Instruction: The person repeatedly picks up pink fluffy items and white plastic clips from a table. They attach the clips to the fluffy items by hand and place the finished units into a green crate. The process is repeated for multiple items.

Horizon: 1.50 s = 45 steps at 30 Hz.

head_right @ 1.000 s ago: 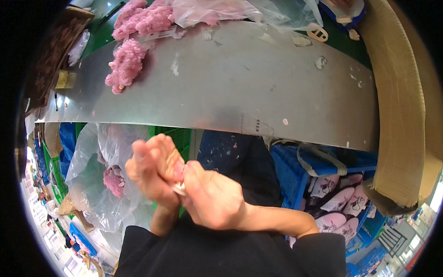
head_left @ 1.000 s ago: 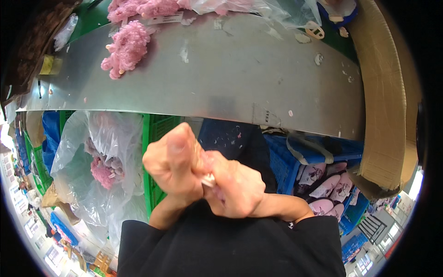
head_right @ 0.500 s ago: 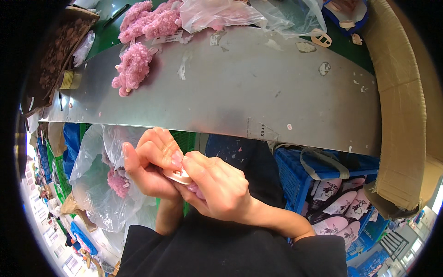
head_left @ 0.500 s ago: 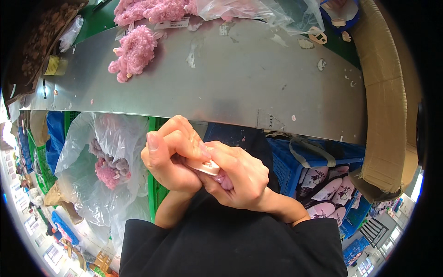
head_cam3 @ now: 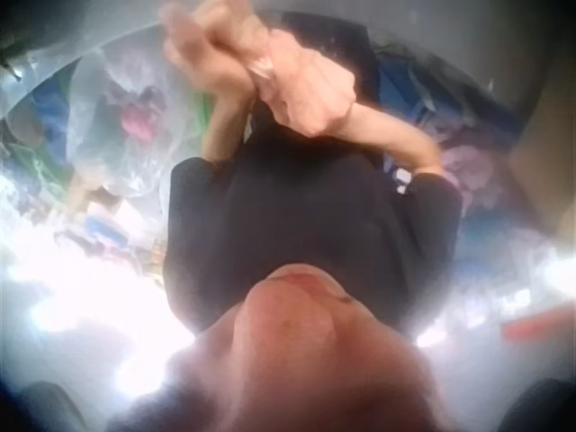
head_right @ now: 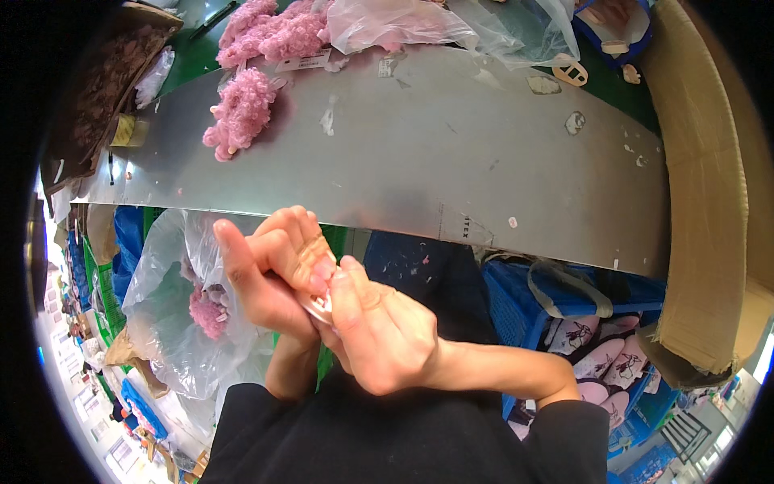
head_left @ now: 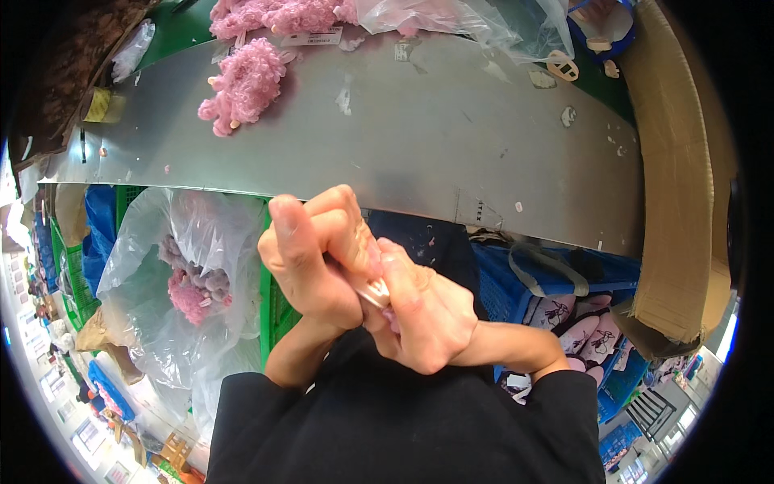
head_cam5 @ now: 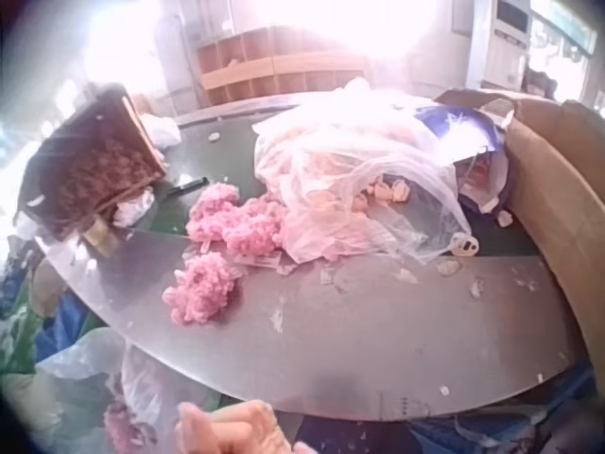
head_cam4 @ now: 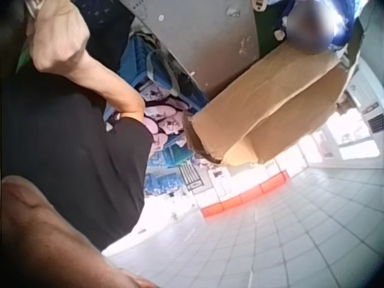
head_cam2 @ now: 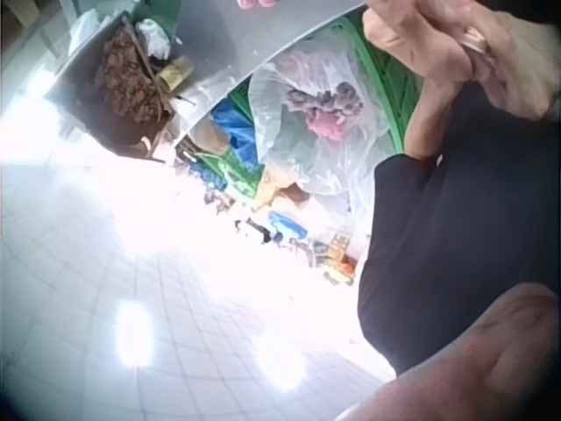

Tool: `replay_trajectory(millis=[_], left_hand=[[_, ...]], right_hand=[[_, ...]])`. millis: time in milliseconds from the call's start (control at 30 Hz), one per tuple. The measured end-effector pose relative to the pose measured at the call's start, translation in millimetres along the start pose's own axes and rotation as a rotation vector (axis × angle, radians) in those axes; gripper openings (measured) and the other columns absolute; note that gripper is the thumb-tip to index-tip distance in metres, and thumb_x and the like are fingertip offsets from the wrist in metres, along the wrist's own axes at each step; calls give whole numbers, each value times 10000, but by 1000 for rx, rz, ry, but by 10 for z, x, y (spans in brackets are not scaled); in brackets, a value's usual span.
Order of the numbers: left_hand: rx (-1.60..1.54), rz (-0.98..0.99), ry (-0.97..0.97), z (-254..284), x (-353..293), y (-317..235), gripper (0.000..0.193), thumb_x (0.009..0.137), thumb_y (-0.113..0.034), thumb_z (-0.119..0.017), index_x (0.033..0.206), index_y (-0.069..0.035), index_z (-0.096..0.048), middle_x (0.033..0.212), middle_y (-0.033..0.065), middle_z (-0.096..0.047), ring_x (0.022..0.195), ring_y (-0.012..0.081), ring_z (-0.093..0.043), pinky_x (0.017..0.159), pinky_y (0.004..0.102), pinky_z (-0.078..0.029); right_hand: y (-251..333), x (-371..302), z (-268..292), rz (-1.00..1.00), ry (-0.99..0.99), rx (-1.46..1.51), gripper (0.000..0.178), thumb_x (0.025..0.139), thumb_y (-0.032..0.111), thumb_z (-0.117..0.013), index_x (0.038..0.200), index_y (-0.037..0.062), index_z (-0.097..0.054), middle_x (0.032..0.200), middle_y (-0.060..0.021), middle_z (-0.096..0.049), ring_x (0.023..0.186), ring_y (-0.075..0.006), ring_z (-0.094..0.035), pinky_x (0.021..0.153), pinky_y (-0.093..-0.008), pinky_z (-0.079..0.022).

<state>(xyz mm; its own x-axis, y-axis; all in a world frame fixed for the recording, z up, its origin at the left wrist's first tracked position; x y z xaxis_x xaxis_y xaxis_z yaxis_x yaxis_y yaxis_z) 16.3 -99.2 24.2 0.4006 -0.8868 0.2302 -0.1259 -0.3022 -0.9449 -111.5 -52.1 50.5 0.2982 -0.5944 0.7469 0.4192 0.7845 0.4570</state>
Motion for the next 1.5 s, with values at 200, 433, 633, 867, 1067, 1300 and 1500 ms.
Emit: replay_trajectory(millis=[200, 433, 633, 867, 1067, 1300, 1500], left_hand=[[52, -48, 160, -50, 67, -19, 818, 1131, -487, -234, 450, -59, -384, 489, 12, -388, 434, 102, -391, 430, 262, -288], [-74, -75, 256, -65, -93, 28, 734, 1097, -582, -324, 616, -49, -480, 532, 14, -471, 450, 101, -474, 407, 245, -330], [-280, 198, 204, -69, -202, 169, 684, 1005, -724, -387, 908, -47, -392, 551, 31, -455, 420, 85, -431, 403, 209, -355], [-374, 271, 116, -58, -252, 220, 671, 996, -733, -412, 937, -65, -382, 593, 0, -414, 413, 93, -433, 404, 230, -328], [-480, 320, 100, -88, -304, 284, 631, 1022, -704, -381, 933, -79, -363, 535, 27, -423, 361, 109, -388, 368, 250, -336], [-583, 341, 89, -126, -354, 317, 598, 1039, -677, -369, 913, -94, -330, 464, 52, -412, 339, 122, -359, 340, 263, -350], [-543, 302, 120, -59, -412, 357, 561, 1043, -629, -442, 920, -93, -333, 481, 60, -418, 377, 124, -363, 368, 247, -344]], right_hand=[[-134, 50, 24, -84, 156, 158, 404, 930, 196, -749, 1068, -176, -673, 943, -290, -729, 729, -302, -754, 634, -330, -617], [-584, -165, -135, -831, 395, 832, 286, 926, 154, -773, 1094, -29, -633, 931, -150, -750, 839, -221, -766, 793, -306, -603], [-558, -218, -155, -828, 561, 944, 446, 906, 81, -792, 1239, -42, -522, 1003, -138, -736, 908, -167, -738, 841, -300, -590], [-545, -187, -192, -697, 501, 937, 536, 874, 166, -828, 1246, -25, -494, 872, -130, -733, 745, -168, -741, 668, -275, -591], [-506, -192, -256, -646, 628, 966, 651, 861, 104, -829, 1312, -3, -373, 894, -129, -699, 737, -155, -707, 678, -281, -580], [-472, -223, -247, -579, 531, 865, 683, 806, 101, -818, 1291, 9, -345, 820, -106, -673, 638, -137, -661, 563, -262, -549], [-413, -205, -224, -512, 470, 796, 615, 808, 37, -750, 1265, 7, -340, 803, -107, -674, 592, -135, -657, 523, -253, -543]])
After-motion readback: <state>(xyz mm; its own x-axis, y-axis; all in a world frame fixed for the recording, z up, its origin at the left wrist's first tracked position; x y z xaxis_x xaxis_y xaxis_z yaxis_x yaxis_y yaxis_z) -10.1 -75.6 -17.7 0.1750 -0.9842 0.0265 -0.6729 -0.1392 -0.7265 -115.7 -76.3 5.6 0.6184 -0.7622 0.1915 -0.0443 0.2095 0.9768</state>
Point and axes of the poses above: each hand's wrist, its own x-axis towards the middle knuckle, its own z-axis out of the back of the hand, y = z × x, the point moved 9 cm from there along x, towards the middle knuckle
